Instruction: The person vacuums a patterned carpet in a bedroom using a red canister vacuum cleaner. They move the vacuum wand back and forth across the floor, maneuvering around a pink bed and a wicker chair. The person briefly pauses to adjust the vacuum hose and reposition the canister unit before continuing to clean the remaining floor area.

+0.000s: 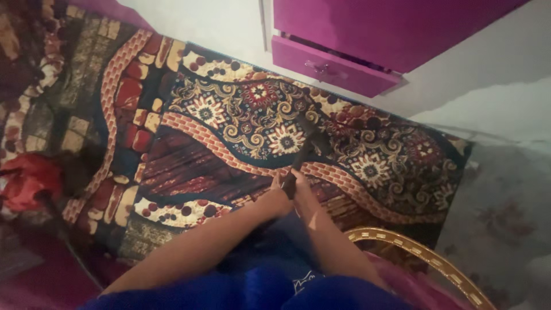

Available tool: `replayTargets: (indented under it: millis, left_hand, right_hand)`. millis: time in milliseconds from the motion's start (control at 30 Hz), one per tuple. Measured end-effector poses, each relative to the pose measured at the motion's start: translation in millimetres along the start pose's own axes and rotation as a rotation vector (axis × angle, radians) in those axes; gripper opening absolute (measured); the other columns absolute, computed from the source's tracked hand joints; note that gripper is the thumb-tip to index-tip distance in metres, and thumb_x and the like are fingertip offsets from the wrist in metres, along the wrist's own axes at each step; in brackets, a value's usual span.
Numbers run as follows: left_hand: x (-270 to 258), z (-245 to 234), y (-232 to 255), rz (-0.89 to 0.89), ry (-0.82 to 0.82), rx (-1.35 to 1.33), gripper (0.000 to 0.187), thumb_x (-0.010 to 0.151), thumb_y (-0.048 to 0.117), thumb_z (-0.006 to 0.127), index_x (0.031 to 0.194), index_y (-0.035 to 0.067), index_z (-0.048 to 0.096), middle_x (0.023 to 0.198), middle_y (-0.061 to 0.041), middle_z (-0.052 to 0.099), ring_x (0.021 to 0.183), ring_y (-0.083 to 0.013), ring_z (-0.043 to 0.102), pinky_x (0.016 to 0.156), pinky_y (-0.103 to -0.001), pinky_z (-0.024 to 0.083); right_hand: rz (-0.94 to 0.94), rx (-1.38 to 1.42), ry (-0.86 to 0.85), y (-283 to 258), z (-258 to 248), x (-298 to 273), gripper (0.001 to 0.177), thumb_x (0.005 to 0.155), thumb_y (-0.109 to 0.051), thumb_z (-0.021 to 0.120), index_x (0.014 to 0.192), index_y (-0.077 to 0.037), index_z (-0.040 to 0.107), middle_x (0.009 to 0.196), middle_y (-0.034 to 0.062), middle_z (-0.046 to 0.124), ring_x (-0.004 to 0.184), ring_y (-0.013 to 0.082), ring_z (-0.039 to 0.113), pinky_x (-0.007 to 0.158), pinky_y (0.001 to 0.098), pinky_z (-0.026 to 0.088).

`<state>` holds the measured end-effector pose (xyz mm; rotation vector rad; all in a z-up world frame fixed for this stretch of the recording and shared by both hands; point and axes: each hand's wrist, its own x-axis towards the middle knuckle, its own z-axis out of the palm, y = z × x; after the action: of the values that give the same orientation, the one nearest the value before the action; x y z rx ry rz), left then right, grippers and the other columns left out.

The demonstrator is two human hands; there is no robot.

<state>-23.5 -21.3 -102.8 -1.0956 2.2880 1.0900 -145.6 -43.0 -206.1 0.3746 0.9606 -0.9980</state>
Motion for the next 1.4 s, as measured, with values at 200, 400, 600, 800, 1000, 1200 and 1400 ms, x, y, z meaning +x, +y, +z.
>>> replayTargets:
  millis: [200, 400, 600, 800, 1000, 1200, 1400]
  left_hand:
    - [-7.3, 0.2, -2.4, -0.354, 0.033, -0.337, 0.046, 0.091, 0.030, 0.061, 0.124, -0.003, 0.067, 0.115, -0.031, 0.067, 0.106, -0.0450, 0.070, 0.093, -0.052, 0.055]
    - [-29.9, -22.7, 8.3, -0.404, 0.168, -0.567, 0.100, 0.089, 0.038, 0.063, 0.159, -0.008, 0.009, 0.132, -0.039, 0.056, 0.116, -0.0484, 0.064, 0.101, -0.049, 0.050]
    - [-5.8, -7.8, -8.4, -0.076, 0.304, -0.389, 0.109, 0.082, 0.049, 0.083, 0.152, -0.006, 0.019, 0.154, -0.048, 0.024, 0.140, -0.0618, 0.022, 0.112, -0.054, 0.023]
    - [-27.8, -17.7, -6.6, 0.120, 0.192, -0.544, 0.070, 0.084, 0.045, 0.072, 0.138, 0.004, 0.057, 0.141, -0.031, 0.056, 0.141, -0.0462, 0.043, 0.123, -0.052, 0.016]
    - [-64.1, -15.6, -10.4, 0.022, -0.024, -0.663, 0.068, 0.085, 0.046, 0.069, 0.138, 0.005, 0.058, 0.132, -0.027, 0.065, 0.124, -0.0403, 0.061, 0.109, -0.046, 0.044]
    - [-98.2, 19.0, -32.5, 0.009, -0.036, -0.600, 0.066, 0.083, 0.045, 0.070, 0.137, 0.008, 0.059, 0.131, -0.023, 0.066, 0.122, -0.0378, 0.063, 0.105, -0.046, 0.047]
    - [-116.5, 79.3, -52.2, 0.003, 0.001, -0.569, 0.060, 0.084, 0.046, 0.070, 0.129, 0.007, 0.067, 0.127, -0.024, 0.068, 0.120, -0.0390, 0.064, 0.104, -0.046, 0.048]
  right_hand:
    - [0.109, 0.073, -0.050, 12.1, 8.6, 6.2, 0.025, 0.101, -0.026, 0.062, 0.104, -0.002, 0.058, 0.088, 0.0146, 0.064, 0.078, 0.0302, 0.069, 0.079, 0.0460, 0.061]
    - [-0.005, -0.201, 0.159, 7.7, 15.0, -5.6, 0.021, 0.096, -0.032, 0.057, 0.100, -0.012, 0.053, 0.077, 0.0086, 0.061, 0.066, 0.0239, 0.064, 0.061, 0.0426, 0.056]
    - [0.135, -0.253, 0.052, -11.0, 9.3, 3.5, 0.022, 0.097, -0.031, 0.058, 0.097, -0.010, 0.054, 0.074, 0.0088, 0.060, 0.061, 0.0232, 0.062, 0.055, 0.0383, 0.053]
    - [0.203, -0.474, 0.028, -15.3, -1.2, -0.4, 0.021, 0.097, -0.025, 0.057, 0.097, -0.004, 0.060, 0.076, 0.0097, 0.063, 0.063, 0.0228, 0.063, 0.056, 0.0367, 0.053]
    - [0.132, -0.545, 0.005, 13.3, -22.3, 3.9, 0.022, 0.098, -0.019, 0.057, 0.098, 0.001, 0.065, 0.077, 0.0106, 0.065, 0.065, 0.0223, 0.064, 0.058, 0.0351, 0.054]
    - [-0.027, -0.799, 0.172, 62.9, -7.0, -31.0, 0.030, 0.092, -0.018, 0.054, 0.121, -0.011, 0.058, 0.086, 0.0116, 0.065, 0.070, 0.0255, 0.065, 0.060, 0.0398, 0.054]
    - [-0.006, -0.889, 0.206, 114.6, -22.7, -35.0, 0.031, 0.094, -0.025, 0.063, 0.113, 0.000, 0.062, 0.091, 0.0198, 0.065, 0.072, 0.0322, 0.065, 0.061, 0.0448, 0.055]
